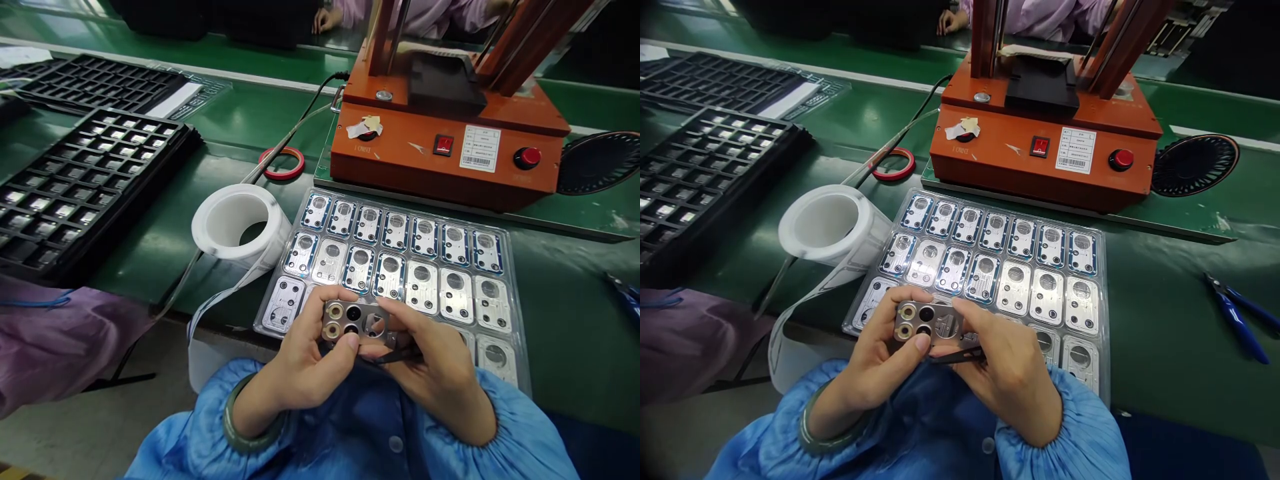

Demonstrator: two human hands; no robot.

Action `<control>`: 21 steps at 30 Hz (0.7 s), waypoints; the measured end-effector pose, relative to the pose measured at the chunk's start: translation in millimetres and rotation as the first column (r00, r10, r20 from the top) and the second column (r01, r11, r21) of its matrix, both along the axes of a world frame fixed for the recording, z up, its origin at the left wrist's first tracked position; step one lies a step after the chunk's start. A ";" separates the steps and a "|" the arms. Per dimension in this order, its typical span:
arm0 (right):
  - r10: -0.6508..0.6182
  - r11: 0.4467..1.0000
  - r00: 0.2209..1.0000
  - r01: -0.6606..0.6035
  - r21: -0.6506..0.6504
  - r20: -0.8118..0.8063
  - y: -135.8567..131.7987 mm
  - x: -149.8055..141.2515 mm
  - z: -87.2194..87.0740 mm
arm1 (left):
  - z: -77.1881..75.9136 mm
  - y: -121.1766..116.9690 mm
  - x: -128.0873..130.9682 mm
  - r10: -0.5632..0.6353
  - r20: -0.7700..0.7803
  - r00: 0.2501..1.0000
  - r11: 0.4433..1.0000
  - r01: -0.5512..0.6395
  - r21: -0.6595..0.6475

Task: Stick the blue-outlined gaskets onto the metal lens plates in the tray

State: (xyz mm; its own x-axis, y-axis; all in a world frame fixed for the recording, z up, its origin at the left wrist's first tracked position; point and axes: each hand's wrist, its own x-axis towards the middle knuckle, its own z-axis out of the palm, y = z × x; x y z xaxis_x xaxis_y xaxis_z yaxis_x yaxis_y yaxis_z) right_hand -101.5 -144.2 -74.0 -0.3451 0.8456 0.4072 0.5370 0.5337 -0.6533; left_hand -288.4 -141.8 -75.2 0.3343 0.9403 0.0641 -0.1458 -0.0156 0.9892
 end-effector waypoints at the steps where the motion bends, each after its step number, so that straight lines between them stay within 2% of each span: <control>1: 0.000 1.000 1.000 0.000 -0.006 0.000 0.2 0.0 0.1 | 0.4 -0.1 -0.1 0.003 -0.005 1.000 1.000 -0.003 0.003; 8: -0.018 1.000 1.000 0.018 0.020 -0.013 0.5 -2.8 7.3 | 0.0 -1.1 -0.6 -0.005 -0.012 1.000 1.000 0.005 -0.029; 15: -0.030 0.996 0.999 0.029 0.079 0.014 1.1 -2.5 11.6 | -3.5 0.8 4.7 0.103 0.039 0.994 0.992 -0.100 -0.074; 18: -0.050 0.997 0.999 0.051 0.057 -0.011 2.0 -2.3 13.9 | -4.4 1.4 4.6 0.048 0.029 0.998 0.995 -0.045 -0.089; 21: -0.078 0.997 0.995 0.080 0.021 -0.054 3.2 -2.6 14.9 | -3.5 2.5 2.6 -0.093 -0.068 0.993 0.994 0.088 -0.072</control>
State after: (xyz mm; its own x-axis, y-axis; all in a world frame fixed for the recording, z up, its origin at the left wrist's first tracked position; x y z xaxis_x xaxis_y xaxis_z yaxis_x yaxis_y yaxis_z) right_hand -104.1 -141.0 -59.1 -0.2551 0.8594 0.4431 0.5429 0.5065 -0.6699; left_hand -285.8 -139.3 -78.7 0.4193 0.9074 -0.0268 -0.0729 0.0630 0.9953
